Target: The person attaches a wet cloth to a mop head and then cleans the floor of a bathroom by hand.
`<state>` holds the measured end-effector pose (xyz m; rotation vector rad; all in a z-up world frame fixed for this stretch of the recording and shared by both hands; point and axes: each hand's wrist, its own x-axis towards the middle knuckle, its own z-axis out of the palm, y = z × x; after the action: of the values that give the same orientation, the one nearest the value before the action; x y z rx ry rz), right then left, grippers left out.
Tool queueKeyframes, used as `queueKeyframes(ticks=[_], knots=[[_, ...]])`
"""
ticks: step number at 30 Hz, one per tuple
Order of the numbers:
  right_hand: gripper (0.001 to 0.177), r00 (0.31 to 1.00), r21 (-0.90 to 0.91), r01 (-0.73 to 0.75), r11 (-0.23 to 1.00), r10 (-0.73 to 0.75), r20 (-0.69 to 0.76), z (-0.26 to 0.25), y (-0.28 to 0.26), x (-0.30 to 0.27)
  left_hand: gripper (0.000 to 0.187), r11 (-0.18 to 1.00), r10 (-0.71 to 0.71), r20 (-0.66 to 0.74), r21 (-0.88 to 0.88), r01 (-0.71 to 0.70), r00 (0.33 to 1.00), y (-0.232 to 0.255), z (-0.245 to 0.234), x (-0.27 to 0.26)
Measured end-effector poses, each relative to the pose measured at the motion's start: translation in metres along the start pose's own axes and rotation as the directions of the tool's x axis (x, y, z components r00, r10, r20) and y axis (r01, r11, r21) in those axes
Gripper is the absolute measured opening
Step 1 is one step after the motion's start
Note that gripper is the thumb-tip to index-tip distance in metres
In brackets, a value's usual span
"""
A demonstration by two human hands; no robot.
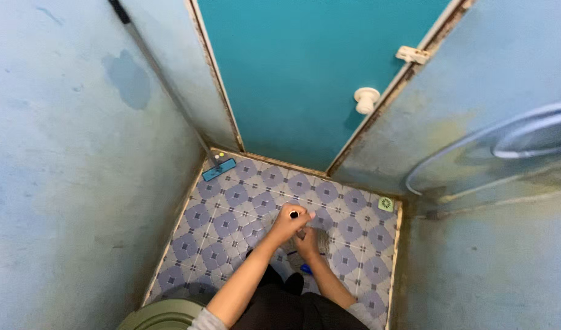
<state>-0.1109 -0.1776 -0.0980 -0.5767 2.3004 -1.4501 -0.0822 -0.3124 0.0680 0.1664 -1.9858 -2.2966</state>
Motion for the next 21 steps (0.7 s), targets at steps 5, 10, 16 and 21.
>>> queueKeyframes(ticks=[5, 10, 16, 21], knots=[[0.027, 0.96, 0.076, 0.238, 0.968, -0.223, -0.169, -0.002, 0.011, -0.01, 0.042, 0.984, 0.067, 0.087, 0.157, -0.08, 0.994, 0.012, 0.015, -0.035], [0.023, 0.987, 0.675, 0.122, 0.728, -0.161, -0.005, -0.024, 0.016, 0.009, 0.026, 0.946, 0.236, 0.248, 0.162, -0.28, 0.94, 0.019, 0.041, -0.05], [0.034, 0.956, 0.064, 0.262, 0.963, -0.268, 0.118, -0.034, 0.016, 0.02, 0.039, 0.882, 0.148, 0.369, 0.371, -0.291, 0.918, -0.027, 0.032, -0.062], [0.027, 0.968, 0.011, 0.249, 0.968, -0.25, 0.024, -0.02, 0.006, 0.041, 0.039, 0.914, 0.093, 0.42, 0.324, -0.245, 0.903, -0.026, -0.002, -0.019]])
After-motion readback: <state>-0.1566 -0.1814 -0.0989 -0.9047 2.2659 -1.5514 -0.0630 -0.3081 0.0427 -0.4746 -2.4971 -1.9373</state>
